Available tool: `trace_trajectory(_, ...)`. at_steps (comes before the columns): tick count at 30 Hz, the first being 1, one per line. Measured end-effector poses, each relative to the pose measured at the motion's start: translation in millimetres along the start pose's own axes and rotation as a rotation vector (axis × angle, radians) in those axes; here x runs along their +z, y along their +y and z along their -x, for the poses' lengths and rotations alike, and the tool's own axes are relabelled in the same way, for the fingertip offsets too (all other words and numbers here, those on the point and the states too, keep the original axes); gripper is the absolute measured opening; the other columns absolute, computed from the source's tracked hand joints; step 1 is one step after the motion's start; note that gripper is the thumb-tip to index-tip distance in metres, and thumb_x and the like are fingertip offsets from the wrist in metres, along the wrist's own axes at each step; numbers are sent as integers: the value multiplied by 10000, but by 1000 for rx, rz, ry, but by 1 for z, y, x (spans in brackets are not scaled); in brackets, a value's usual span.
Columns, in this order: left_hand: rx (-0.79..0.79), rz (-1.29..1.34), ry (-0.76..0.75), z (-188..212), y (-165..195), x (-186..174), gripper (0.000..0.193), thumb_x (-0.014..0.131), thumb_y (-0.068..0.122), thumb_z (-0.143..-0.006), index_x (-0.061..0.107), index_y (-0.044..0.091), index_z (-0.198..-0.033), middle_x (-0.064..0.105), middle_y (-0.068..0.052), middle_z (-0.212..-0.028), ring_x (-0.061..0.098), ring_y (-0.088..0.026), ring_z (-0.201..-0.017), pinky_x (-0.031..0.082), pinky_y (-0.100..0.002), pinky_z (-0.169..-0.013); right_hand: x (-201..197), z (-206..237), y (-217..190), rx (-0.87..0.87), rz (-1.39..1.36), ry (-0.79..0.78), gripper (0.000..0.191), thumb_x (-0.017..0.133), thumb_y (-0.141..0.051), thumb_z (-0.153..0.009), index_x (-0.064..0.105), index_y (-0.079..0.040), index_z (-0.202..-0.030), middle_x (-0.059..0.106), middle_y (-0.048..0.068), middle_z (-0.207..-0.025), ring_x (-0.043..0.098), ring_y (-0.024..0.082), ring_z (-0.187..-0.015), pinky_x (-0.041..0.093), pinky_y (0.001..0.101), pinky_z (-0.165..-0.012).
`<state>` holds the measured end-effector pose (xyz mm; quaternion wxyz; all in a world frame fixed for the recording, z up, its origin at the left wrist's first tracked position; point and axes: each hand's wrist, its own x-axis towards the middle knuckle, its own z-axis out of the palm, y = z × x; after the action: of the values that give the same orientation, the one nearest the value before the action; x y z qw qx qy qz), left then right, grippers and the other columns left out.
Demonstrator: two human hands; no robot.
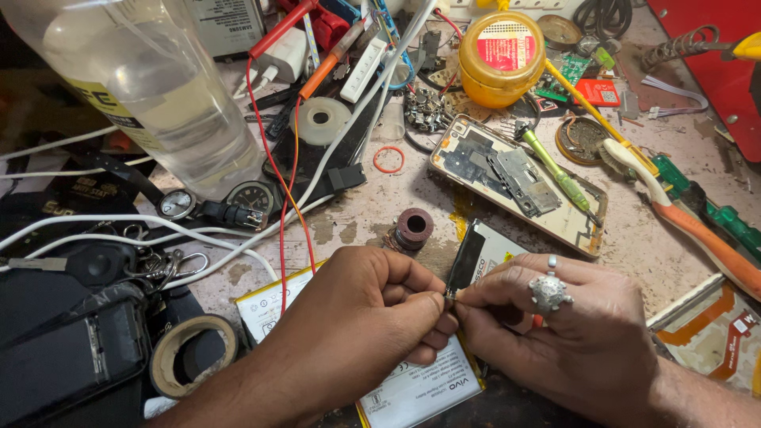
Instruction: The person solders a connector wire onto a phone battery at a cluttered repair workbench. They hold the battery and wire steady with one hand while applying a soldering iron to the terminal, then press and position the soldered joint with their fingers and reapply the iron.
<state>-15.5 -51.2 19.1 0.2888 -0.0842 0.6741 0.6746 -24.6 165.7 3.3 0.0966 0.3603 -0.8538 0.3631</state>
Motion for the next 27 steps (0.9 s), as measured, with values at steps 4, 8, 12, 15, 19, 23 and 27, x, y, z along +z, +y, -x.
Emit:
trace_trajectory(4,9,14,-8,0,0,0,282,625,163,-868,694,-35,-1056,778,-113,-859,762,-138,-749,644,-266,-692,-2,-2,0,-18,-4,-18,169,857,-172,-804,765,-137,-941,752,-32,-823,711,35,-673,568,183,-594)
trace_trajectory(8,-12,22,-1,0,0,1,272,625,164,-870,694,-33,-1044,776,-108,-867,761,-135,-755,644,-268,-695,-2,0,-2,47,-16,9,134,826,-149,-827,758,-136,-942,744,-40,-799,693,47,-693,591,184,-589)
trace_trajectory(12,-7,11,-6,0,0,0,272,624,164,-871,696,-32,-1045,781,-105,-872,763,-134,-758,643,-267,-694,-1,0,-2,46,-43,-3,141,833,-151,-825,768,-132,-949,744,-35,-796,717,38,-677,594,186,-593)
trace_trajectory(15,-8,3,-3,0,1,0,280,626,168,-871,694,-25,-1062,781,-108,-867,763,-135,-755,641,-268,-689,-2,-1,-1,9,4,-27,155,856,-162,-813,776,-129,-942,746,-31,-793,698,55,-701,582,188,-601)
trace_trajectory(19,-21,11,1,0,1,0,280,626,172,-875,692,-21,-1066,779,-104,-865,763,-135,-755,645,-265,-690,-3,-2,-1,-10,-43,-14,140,821,-144,-827,751,-120,-946,745,-34,-821,732,32,-709,594,181,-632)
trace_trajectory(23,-12,31,-4,-1,0,0,270,626,164,-878,696,-37,-1044,777,-108,-860,759,-139,-753,642,-265,-684,-2,-2,-2,44,-56,-10,124,821,-136,-836,762,-121,-944,749,-44,-800,703,47,-711,606,175,-614)
trace_trajectory(27,-8,24,0,-1,0,0,269,628,166,-876,697,-34,-1043,778,-108,-858,756,-137,-749,633,-266,-677,-1,-1,-1,2,-25,-8,154,834,-156,-817,759,-119,-946,745,-25,-818,718,37,-679,577,181,-602)
